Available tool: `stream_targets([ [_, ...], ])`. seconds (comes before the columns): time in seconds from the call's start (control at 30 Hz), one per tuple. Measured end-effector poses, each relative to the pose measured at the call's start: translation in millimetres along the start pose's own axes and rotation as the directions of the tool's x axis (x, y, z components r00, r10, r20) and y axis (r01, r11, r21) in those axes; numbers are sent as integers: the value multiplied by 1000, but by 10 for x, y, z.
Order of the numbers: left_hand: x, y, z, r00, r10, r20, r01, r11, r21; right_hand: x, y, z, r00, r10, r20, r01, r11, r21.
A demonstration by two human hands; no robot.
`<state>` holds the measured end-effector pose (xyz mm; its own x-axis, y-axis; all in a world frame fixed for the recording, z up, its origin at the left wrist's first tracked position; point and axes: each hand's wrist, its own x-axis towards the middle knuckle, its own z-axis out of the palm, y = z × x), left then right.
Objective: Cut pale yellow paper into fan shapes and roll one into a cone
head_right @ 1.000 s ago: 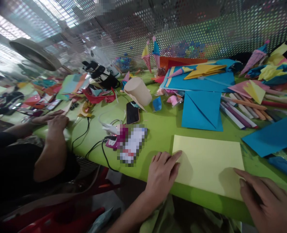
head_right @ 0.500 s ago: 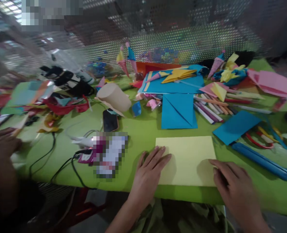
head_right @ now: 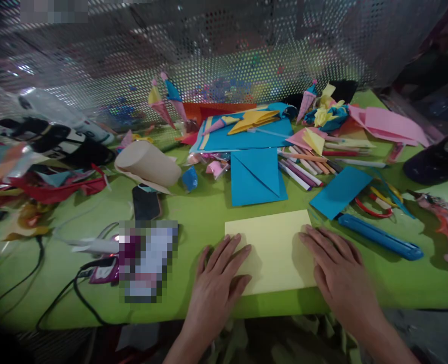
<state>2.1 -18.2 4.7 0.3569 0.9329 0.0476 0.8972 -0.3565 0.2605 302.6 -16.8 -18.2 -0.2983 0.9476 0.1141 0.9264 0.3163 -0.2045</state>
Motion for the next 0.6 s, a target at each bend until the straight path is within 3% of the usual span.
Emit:
stream_targets([
  [0.43, 22, 56, -74, 999, 24, 32, -26, 998, 53, 15, -15, -7, 1000, 20, -13, -19, 1000, 23],
  [0.6, 68, 75, -82, 988, 133, 76, -138, 988, 66, 23, -47, -25, 999, 17, -36, -16, 1000, 17],
])
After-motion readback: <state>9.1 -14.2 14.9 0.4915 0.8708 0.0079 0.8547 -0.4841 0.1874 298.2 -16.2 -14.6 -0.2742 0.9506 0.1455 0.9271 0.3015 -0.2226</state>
